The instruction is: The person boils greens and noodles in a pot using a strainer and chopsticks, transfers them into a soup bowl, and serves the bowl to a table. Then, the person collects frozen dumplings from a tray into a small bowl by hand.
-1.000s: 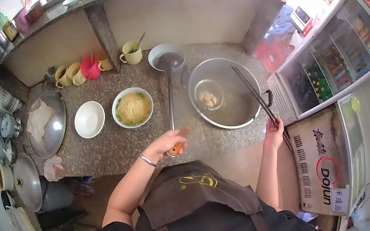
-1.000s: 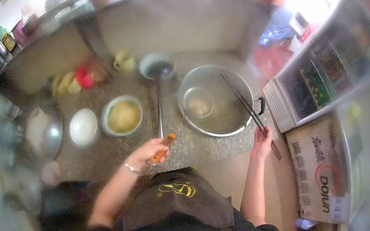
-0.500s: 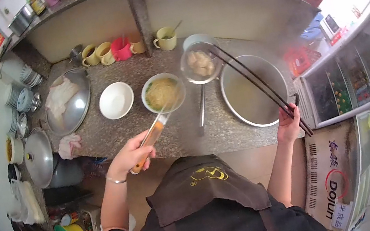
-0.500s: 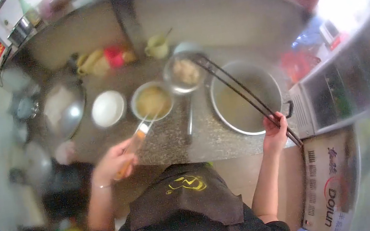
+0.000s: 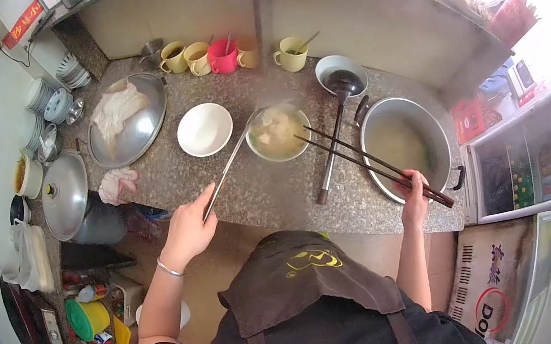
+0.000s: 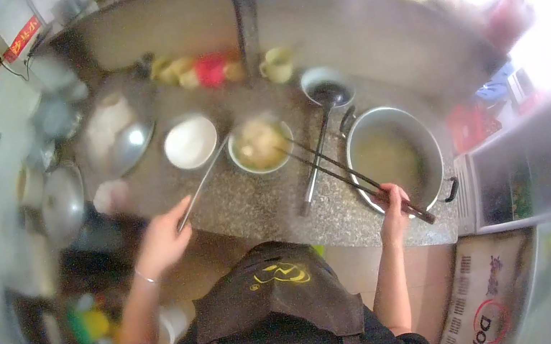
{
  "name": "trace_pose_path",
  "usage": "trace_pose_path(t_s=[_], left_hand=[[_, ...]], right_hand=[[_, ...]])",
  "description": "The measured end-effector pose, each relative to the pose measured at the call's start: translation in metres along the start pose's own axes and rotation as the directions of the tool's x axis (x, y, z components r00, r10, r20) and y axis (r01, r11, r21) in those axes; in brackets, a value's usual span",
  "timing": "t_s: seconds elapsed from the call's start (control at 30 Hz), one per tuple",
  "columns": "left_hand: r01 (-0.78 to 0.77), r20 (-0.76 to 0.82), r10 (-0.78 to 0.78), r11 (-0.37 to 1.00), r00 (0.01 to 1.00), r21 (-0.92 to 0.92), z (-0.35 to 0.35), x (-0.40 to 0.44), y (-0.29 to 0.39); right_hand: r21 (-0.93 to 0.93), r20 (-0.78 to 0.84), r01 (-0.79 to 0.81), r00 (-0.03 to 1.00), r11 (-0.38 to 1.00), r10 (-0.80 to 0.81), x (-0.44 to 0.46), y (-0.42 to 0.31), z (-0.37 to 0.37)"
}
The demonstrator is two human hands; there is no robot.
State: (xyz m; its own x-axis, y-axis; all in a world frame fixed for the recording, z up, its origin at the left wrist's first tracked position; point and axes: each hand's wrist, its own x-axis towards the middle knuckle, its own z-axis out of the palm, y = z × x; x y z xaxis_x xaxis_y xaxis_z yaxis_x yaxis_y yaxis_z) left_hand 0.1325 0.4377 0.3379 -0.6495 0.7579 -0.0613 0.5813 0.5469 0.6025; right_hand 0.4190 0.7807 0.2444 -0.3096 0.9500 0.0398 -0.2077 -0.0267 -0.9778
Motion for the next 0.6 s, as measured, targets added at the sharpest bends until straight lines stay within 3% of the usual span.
trace_pose_path(t_s=[0.17,0.3,0.37,0.43,0.53,0.6], left_hand=[[-0.025,-0.025,0.029,0.987,0.999,0.159,-0.002,0.004,0.001],[-0.002,-0.015,0.005,0.987,1.0,0.162,-0.003,0.002,0.001],[0.012,-0.002,-0.012,0.985,1.0,0.172,0.0,0.002,-0.002],[0.008,-0.011,-0.006,0.987,1.0,0.163,0.001,0.001,-0.003],[-0.004,-0.018,0.006,0.987,1.0,0.162,0.003,-0.002,-0.008],[-0.013,-0.021,0.017,0.986,1.0,0.169,0.004,-0.003,-0.009]], right_hand=[[-0.287,0.174,0.005,0.984,0.958,0.047,0.011,0.032,0.035],[-0.167,0.141,0.027,0.99,0.986,-0.003,0.014,0.063,0.053],[0.0,-0.089,-0.034,0.995,0.999,0.033,0.012,0.067,0.055],[0.053,-0.064,-0.043,0.997,0.998,0.047,0.01,0.058,0.046],[-0.283,0.116,0.005,0.993,0.959,0.029,0.015,0.032,0.03],[-0.273,0.162,0.032,0.987,0.961,0.013,0.011,0.005,0.035]])
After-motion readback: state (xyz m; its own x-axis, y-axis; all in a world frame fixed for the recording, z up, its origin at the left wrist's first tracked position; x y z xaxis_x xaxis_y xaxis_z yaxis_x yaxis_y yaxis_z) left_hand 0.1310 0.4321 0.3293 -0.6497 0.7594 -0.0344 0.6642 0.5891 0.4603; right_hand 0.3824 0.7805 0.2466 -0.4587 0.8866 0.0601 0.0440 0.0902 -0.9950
